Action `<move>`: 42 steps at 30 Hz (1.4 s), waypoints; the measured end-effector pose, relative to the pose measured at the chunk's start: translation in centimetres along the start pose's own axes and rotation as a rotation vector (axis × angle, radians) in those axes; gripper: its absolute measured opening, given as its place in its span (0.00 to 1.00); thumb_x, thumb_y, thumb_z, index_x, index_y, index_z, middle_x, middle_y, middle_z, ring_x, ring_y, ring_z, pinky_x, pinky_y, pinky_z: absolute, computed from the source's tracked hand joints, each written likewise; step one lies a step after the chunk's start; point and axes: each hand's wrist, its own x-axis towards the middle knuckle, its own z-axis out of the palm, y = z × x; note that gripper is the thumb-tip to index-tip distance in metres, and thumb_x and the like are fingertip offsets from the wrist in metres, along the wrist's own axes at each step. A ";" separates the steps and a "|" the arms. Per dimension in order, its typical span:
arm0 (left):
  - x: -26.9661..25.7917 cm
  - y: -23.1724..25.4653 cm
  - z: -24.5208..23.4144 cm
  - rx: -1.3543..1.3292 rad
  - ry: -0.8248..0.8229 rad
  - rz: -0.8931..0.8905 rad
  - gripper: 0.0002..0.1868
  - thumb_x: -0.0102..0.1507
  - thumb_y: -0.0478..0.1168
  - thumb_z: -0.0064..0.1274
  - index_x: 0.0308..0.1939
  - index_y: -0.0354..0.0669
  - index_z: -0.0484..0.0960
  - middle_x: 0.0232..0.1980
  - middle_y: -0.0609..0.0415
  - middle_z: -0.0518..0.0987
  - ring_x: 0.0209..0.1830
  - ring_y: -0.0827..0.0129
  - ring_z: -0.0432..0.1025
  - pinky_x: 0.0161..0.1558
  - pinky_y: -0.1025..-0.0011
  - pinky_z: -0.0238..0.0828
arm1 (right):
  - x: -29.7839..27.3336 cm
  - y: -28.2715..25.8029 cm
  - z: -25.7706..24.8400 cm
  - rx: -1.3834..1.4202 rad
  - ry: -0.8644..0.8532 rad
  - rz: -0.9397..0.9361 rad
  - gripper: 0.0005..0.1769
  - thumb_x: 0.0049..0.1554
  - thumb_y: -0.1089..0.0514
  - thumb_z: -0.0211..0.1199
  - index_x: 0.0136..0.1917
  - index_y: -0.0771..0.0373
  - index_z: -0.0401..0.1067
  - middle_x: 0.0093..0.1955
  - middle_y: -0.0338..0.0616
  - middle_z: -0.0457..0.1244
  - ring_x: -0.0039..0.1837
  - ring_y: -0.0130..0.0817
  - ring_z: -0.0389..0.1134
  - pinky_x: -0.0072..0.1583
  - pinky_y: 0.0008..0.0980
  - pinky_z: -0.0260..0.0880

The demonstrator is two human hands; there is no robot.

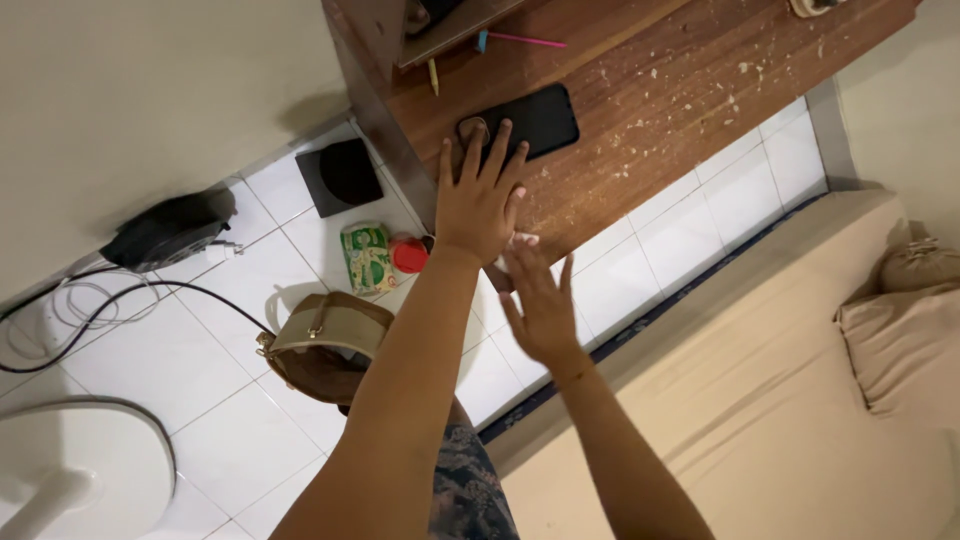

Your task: Cleaning a wooden dresser and its mirror using a cloth or tissue.

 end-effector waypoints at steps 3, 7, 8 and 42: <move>0.0 0.0 -0.3 -0.020 -0.005 -0.006 0.28 0.70 0.51 0.47 0.73 0.53 0.71 0.81 0.52 0.57 0.80 0.50 0.51 0.77 0.37 0.38 | 1.7 3.7 -0.4 -0.037 -0.024 0.115 0.34 0.70 0.42 0.34 0.84 0.55 0.40 0.86 0.42 0.41 0.87 0.38 0.35 0.81 0.57 0.12; -0.2 -0.2 0.0 -0.009 0.016 0.002 0.27 0.70 0.51 0.47 0.73 0.54 0.72 0.81 0.53 0.57 0.80 0.51 0.51 0.77 0.37 0.40 | 6.4 7.9 -2.7 -0.072 0.100 0.279 0.33 0.72 0.44 0.29 0.86 0.53 0.36 0.88 0.45 0.37 0.88 0.40 0.32 0.79 0.58 0.10; -0.3 -0.3 0.4 -0.015 0.012 0.027 0.25 0.70 0.50 0.48 0.72 0.54 0.73 0.81 0.53 0.59 0.79 0.52 0.53 0.76 0.37 0.41 | 7.8 8.5 -3.7 -0.032 0.091 0.324 0.32 0.72 0.44 0.29 0.86 0.51 0.35 0.89 0.44 0.36 0.88 0.40 0.31 0.79 0.58 0.10; -2.6 -2.8 -5.6 -0.445 0.458 -0.196 0.07 0.71 0.29 0.52 0.51 0.35 0.70 0.61 0.38 0.68 0.61 0.42 0.64 0.65 0.50 0.62 | 17.5 3.4 -0.3 0.147 0.117 -0.131 0.32 0.66 0.54 0.54 0.80 0.62 0.56 0.85 0.56 0.46 0.85 0.54 0.42 0.86 0.52 0.32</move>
